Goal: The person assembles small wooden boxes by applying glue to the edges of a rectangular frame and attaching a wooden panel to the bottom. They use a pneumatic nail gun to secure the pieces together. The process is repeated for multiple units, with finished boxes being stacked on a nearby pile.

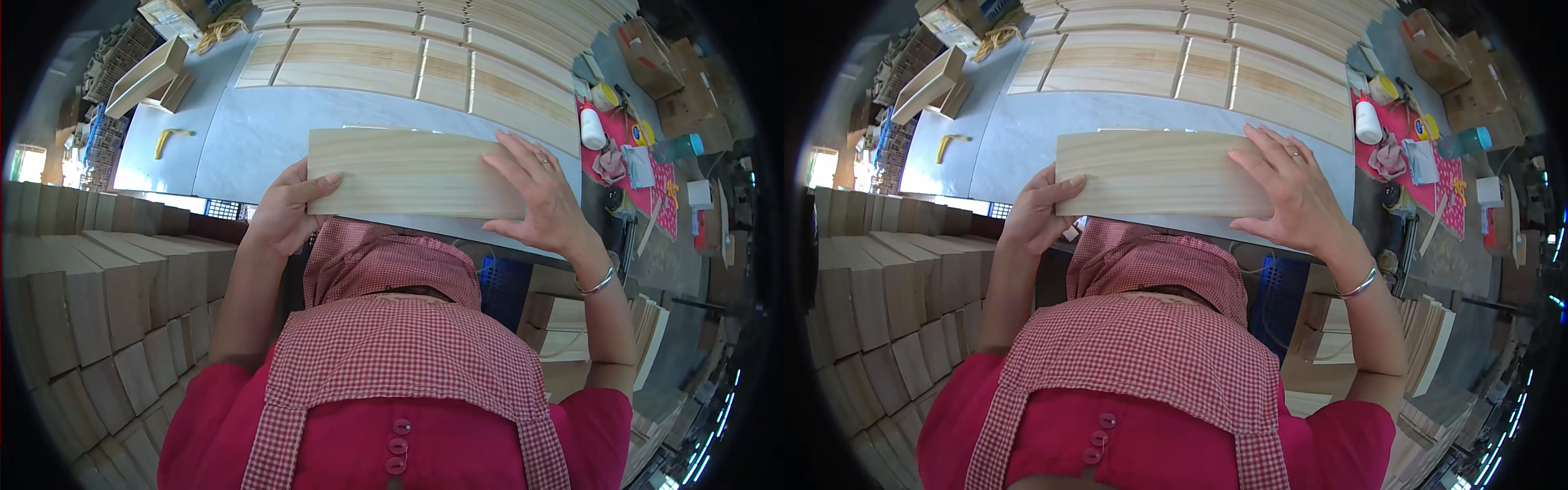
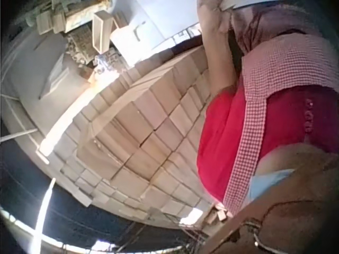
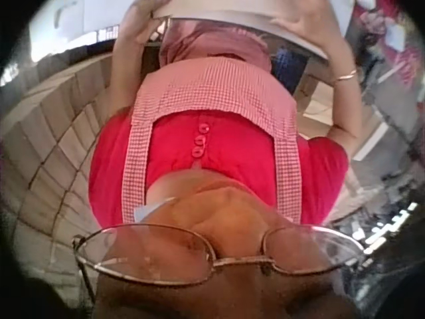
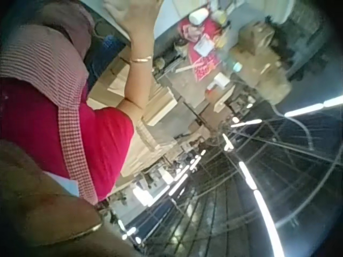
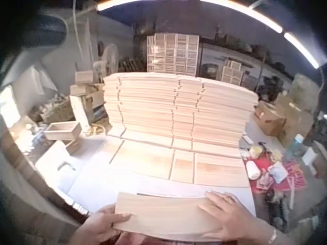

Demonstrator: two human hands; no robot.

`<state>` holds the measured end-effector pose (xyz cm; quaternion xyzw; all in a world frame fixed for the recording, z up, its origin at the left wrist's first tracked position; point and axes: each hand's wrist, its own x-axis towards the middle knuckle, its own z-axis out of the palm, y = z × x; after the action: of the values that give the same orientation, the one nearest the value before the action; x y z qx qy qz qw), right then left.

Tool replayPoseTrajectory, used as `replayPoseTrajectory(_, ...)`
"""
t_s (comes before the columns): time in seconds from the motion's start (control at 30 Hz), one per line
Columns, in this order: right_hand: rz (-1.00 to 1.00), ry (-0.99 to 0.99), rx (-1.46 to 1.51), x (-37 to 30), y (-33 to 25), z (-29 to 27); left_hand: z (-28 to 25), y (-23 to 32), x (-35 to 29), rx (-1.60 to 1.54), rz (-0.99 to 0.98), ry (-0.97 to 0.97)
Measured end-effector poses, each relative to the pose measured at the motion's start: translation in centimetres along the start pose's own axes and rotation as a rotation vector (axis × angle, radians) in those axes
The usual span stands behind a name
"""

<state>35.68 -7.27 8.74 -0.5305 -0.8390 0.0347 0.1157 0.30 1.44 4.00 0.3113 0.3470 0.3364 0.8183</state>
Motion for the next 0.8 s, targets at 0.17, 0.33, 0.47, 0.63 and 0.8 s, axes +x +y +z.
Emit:
replayPoseTrajectory(0.17, 0.037, 0.040, 0.001, 0.3, 1.4, 0.2, 0.0, 0.0, 1.3, 0.117, 0.085, 0.080)
replayPoseTrajectory(0.33, 0.116, 0.052, -0.023, -0.1, 3.2, -0.2, -3.1, -0.7, 1.7, 0.973, 0.364, 0.282)
replayPoseTrajectory(0.47, 0.084, -0.003, -0.027, 0.2, 3.1, 0.5, -2.6, -1.8, 0.7, 1.262, 0.367, 0.297)
replayPoseTrajectory(0.63, 0.075, -0.037, -0.017, 0.5, 2.8, 1.7, -2.2, -3.0, 0.8, 1.255, 0.395, 0.395)
replayPoseTrajectory(0.8, 0.082, -0.068, 0.000, 0.3, 3.5, 2.7, -1.7, -3.3, 0.7, 1.308, 0.466, 0.424)
